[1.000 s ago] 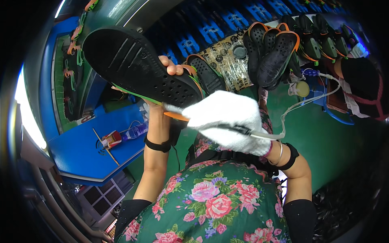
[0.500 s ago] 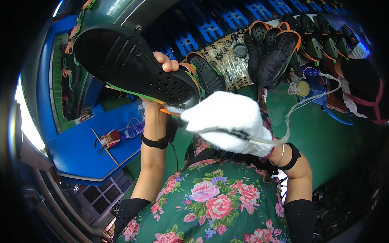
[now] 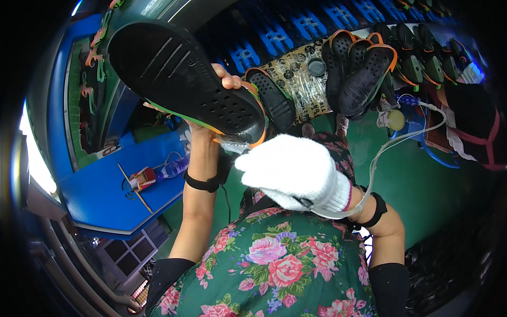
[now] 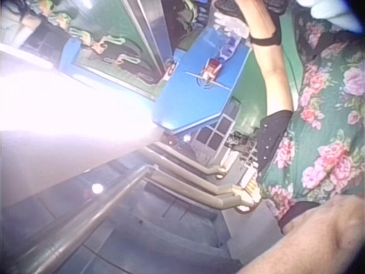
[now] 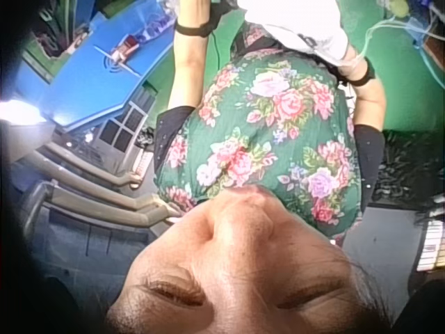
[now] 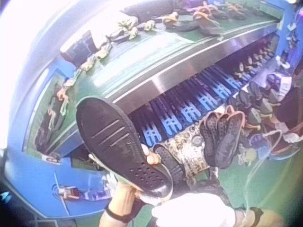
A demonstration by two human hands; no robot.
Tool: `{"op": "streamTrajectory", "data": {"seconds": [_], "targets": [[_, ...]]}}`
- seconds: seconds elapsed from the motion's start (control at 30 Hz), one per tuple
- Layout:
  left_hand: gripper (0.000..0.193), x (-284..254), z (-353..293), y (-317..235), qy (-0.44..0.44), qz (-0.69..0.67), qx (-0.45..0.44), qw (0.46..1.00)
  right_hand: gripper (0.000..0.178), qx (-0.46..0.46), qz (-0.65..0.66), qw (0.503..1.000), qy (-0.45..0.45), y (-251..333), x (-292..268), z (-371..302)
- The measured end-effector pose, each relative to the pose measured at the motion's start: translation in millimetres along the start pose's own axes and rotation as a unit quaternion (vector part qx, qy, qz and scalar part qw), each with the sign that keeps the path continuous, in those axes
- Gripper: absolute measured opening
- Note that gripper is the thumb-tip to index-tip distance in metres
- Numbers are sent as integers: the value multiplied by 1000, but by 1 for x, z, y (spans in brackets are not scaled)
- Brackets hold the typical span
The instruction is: Apply adhesive to the soles of shoes using a specialized applicator tool.
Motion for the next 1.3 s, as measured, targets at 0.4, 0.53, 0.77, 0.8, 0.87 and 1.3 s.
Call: {"op": "streamTrajectory", "data": {"seconds": [0.4,0.53,0.77,0.8,0.87,1.3], "targets": [[119,-18,-1,8,-29,24,-8,999,27,91,7,995,-35,-12,-21,9],[118,-15,1,15,-36,16,-37,999,26,58,6,998,-30,-6,-10,6],[116,-7,-1,15,-28,-20,-32,999,26,102,61,990,-71,-21,-28,1],[116,-15,-5,16,-68,2,-46,997,26,105,53,991,-60,-22,-29,-1],[116,-25,-10,18,-108,26,-59,992,27,108,46,992,-49,-20,-30,-4],[107,-2,0,28,-23,-2,-58,998,29,86,12,995,-50,-15,-35,-3]]}}
Point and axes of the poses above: each hand's wrist, its own z-axis towards the middle knuckle, its own x-axis out of the palm, y = z × x, the point moved 9 cm from there along z, towards the middle knuckle, and after that the axes turned 3 degrees about -y, right-handed, at the moved point
